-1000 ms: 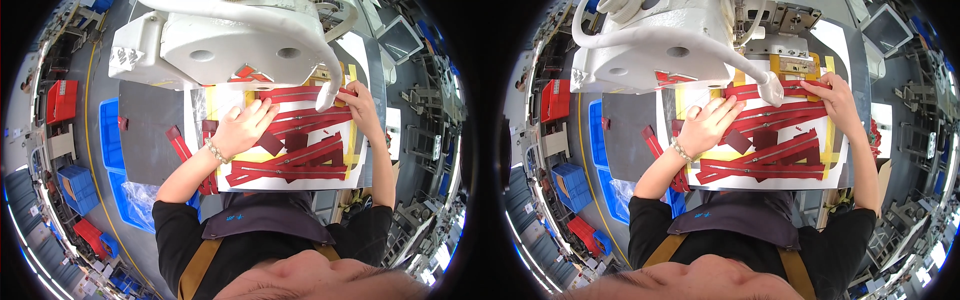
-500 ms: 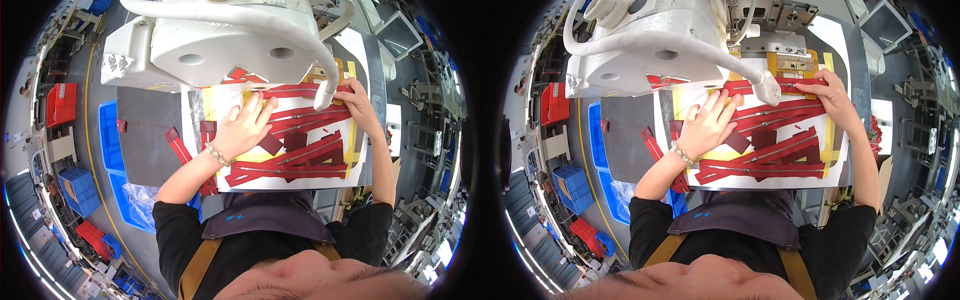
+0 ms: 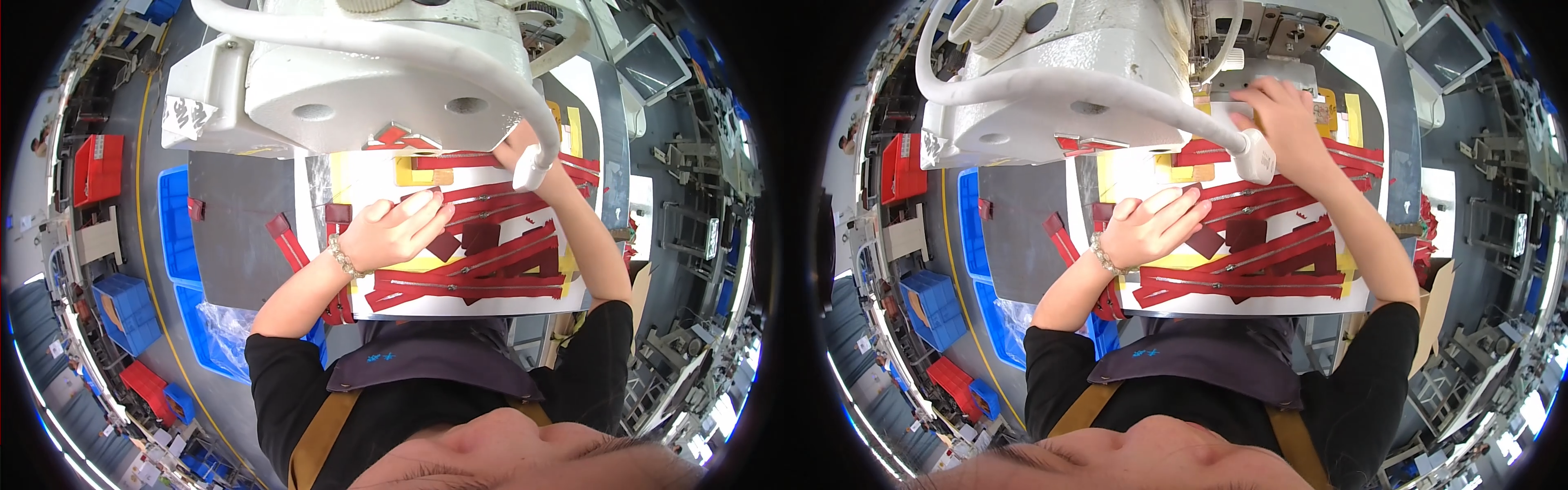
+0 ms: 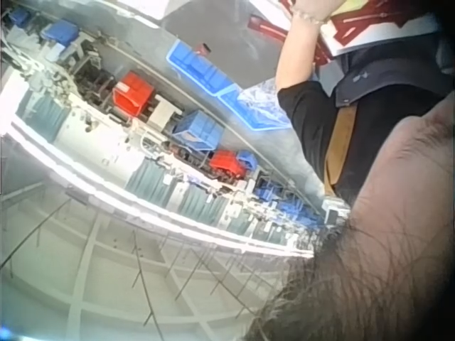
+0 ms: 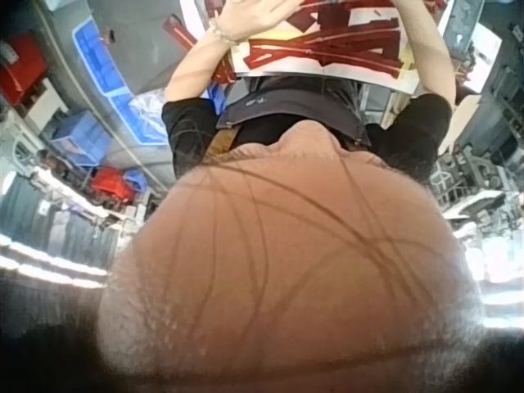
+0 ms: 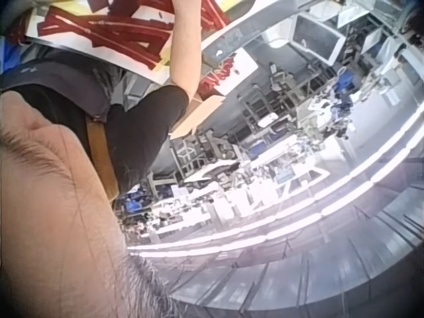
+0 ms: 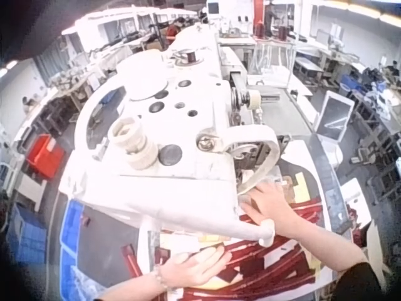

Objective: The person is sewing zippers onto leather strips using an industrial sewing machine.

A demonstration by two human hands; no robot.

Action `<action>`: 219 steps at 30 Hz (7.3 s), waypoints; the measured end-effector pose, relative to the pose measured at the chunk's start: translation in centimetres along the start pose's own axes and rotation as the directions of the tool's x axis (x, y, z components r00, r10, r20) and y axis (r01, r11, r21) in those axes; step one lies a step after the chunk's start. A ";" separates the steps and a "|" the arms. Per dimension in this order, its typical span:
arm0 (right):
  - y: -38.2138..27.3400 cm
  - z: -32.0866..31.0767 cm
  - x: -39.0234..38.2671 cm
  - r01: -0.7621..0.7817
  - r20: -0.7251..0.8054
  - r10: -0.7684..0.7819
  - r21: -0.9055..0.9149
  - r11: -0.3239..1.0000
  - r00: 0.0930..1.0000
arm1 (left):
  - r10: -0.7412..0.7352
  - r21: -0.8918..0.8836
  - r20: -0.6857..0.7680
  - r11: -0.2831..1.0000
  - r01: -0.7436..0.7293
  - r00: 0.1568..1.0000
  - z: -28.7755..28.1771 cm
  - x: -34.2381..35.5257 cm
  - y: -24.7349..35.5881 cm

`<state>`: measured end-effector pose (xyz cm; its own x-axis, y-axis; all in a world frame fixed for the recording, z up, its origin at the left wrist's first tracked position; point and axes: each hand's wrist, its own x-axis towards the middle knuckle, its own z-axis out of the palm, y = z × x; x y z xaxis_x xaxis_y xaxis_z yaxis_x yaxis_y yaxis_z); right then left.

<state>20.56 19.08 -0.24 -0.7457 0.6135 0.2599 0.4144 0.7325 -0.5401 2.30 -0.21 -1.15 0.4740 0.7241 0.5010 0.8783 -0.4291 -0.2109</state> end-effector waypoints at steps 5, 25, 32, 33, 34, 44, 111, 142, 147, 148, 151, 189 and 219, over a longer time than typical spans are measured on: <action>-1.8 2.3 1.6 -0.032 -0.093 0.034 0.018 0.999 0.995 | -0.007 -0.085 -0.052 0.996 0.002 0.999 -0.1 -0.2 -0.2; -1.5 -2.2 -3.6 0.071 0.294 -0.072 0.013 0.997 0.953 | -0.034 -0.334 -0.011 0.942 0.029 0.999 0.6 0.4 -0.6; -0.2 -0.2 -5.7 -0.052 0.295 0.070 -0.066 0.996 0.953 | -0.043 -0.345 0.033 0.937 0.052 0.999 0.6 0.1 -0.6; 0.2 0.1 -6.1 -0.051 0.298 0.069 -0.067 0.996 0.952 | -0.046 -0.345 0.032 0.937 0.054 0.998 0.6 0.2 -0.5; 0.8 0.6 -6.7 -0.085 0.297 0.095 -0.047 0.995 0.950 | -0.048 -0.352 0.040 0.934 0.059 0.998 0.5 0.2 -0.5; 1.0 2.0 -7.9 -0.115 0.234 0.086 0.111 0.987 0.968 | -0.078 -0.418 0.114 0.901 0.118 0.990 0.7 0.1 -0.5; 2.6 2.2 -6.5 0.007 0.144 -0.026 0.131 0.991 0.989 | -0.188 -0.341 0.214 0.905 0.254 0.958 0.3 0.3 -0.1; -0.4 0.1 -3.2 0.365 0.136 -0.341 -0.232 0.902 0.930 | -0.214 -0.608 0.414 0.658 0.444 0.885 0.6 1.1 0.3; -1.2 1.0 -3.9 -0.390 0.313 0.261 0.488 0.781 0.913 | -0.172 -0.557 0.449 0.713 0.425 0.877 0.4 1.3 0.2; -1.8 1.2 -4.0 -0.505 0.328 0.386 0.616 0.605 0.862 | -0.190 -0.548 0.456 0.709 0.443 0.869 1.0 0.5 0.7; -1.3 1.0 -3.3 0.425 0.085 -0.419 -0.287 0.859 0.904 | -0.179 -0.534 0.420 0.744 0.402 0.890 2.4 -0.8 1.3; -3.7 1.8 -1.7 0.389 0.062 -0.389 0.003 0.921 0.919 | -0.282 -0.350 0.201 0.874 0.338 0.938 3.0 -1.4 -4.7; -3.4 2.3 -2.7 0.301 0.107 -0.298 -0.008 0.954 0.948 | -0.047 -0.424 0.253 0.893 0.155 0.966 3.0 -0.3 -7.6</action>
<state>19.96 14.27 -0.92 -0.8866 0.3318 0.3221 0.1750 0.8855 -0.4304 -4.34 4.42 -2.22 0.4322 0.8567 0.2816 0.8309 -0.4997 0.2448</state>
